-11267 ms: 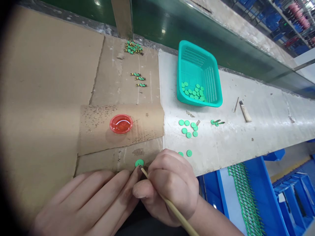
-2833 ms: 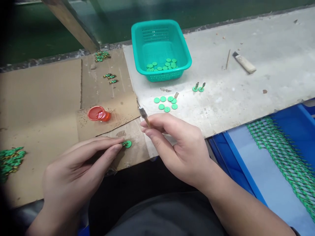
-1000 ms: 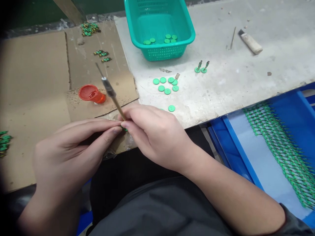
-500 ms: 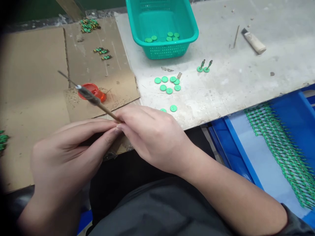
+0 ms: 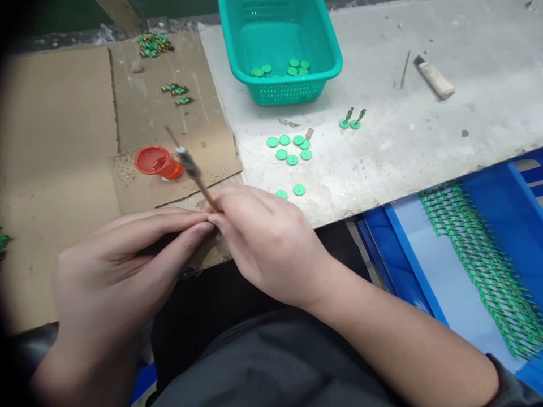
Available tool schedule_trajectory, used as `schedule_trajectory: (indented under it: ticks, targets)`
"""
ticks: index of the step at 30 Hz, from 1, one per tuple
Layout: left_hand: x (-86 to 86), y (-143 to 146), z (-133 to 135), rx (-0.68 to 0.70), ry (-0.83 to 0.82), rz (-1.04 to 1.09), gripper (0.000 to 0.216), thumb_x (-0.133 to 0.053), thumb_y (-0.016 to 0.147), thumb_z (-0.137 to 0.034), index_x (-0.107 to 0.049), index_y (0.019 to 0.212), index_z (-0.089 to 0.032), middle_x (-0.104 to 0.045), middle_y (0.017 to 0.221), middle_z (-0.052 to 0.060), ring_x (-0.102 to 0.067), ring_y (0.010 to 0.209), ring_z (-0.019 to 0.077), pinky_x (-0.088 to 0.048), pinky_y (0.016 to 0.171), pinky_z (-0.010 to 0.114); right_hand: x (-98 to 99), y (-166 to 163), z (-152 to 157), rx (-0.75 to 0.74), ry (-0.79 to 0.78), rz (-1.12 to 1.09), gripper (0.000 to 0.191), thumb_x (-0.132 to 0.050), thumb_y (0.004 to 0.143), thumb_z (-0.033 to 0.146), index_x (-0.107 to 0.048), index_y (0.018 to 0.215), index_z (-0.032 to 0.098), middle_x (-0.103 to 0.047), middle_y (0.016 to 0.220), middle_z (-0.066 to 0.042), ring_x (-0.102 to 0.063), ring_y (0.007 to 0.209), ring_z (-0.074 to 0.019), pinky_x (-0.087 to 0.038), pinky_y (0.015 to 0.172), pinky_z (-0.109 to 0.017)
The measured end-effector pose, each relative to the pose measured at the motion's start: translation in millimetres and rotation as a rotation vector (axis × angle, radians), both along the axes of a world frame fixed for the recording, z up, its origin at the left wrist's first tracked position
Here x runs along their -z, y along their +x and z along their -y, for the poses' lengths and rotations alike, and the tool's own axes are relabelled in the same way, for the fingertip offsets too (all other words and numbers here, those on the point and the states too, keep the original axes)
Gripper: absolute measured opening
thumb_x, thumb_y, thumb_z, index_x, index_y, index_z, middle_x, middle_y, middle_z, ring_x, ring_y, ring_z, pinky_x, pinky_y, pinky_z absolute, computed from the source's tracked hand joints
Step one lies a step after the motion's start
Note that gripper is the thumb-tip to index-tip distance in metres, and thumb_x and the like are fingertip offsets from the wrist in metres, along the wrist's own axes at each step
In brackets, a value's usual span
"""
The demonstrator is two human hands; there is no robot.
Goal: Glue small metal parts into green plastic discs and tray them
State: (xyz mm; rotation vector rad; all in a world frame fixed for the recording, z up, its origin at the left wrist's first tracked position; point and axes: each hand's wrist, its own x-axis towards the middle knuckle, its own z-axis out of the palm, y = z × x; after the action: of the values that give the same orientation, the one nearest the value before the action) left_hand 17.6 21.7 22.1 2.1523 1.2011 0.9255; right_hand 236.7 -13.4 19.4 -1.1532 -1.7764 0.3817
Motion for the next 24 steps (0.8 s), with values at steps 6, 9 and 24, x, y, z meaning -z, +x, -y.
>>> schedule_trajectory:
  ticks: [6,9,24]
  targets:
    - [0.8,-0.4,0.4,0.001,0.004,0.026,0.019,-0.086,0.107,-0.025,-0.091,0.116,-0.041,-0.092,0.114,-0.01,-0.089,0.102,0.0167,-0.074,0.096,0.028,5.8,1.1,3.9,0.032,0.016,-0.013,0.01,-0.068,0.118,0.016,-0.073,0.116,0.025,-0.087,0.108,-0.004,-0.084,0.099,-0.0215,-0.072,0.089,-0.038]
    - [0.7,-0.4,0.9,0.01,0.002,0.021,0.022,-0.084,0.108,-0.022,-0.091,0.117,-0.041,-0.092,0.115,-0.01,-0.089,0.103,0.0165,-0.074,0.096,0.028,5.9,0.7,1.8,0.007,0.018,-0.031,0.012,-0.068,0.117,0.013,-0.073,0.12,0.023,-0.087,0.109,-0.004,-0.084,0.101,-0.0202,-0.072,0.093,-0.037]
    - [-2.3,0.4,-0.3,0.014,-0.003,0.016,0.022,-0.08,0.109,-0.023,-0.091,0.114,-0.041,-0.092,0.116,-0.008,-0.09,0.104,0.0209,-0.076,0.099,0.035,2.1,-6.2,-4.4,-0.059,0.033,-0.016,0.02,-0.062,0.117,0.006,-0.071,0.118,0.023,-0.086,0.111,-0.003,-0.082,0.101,-0.018,-0.07,0.092,-0.034]
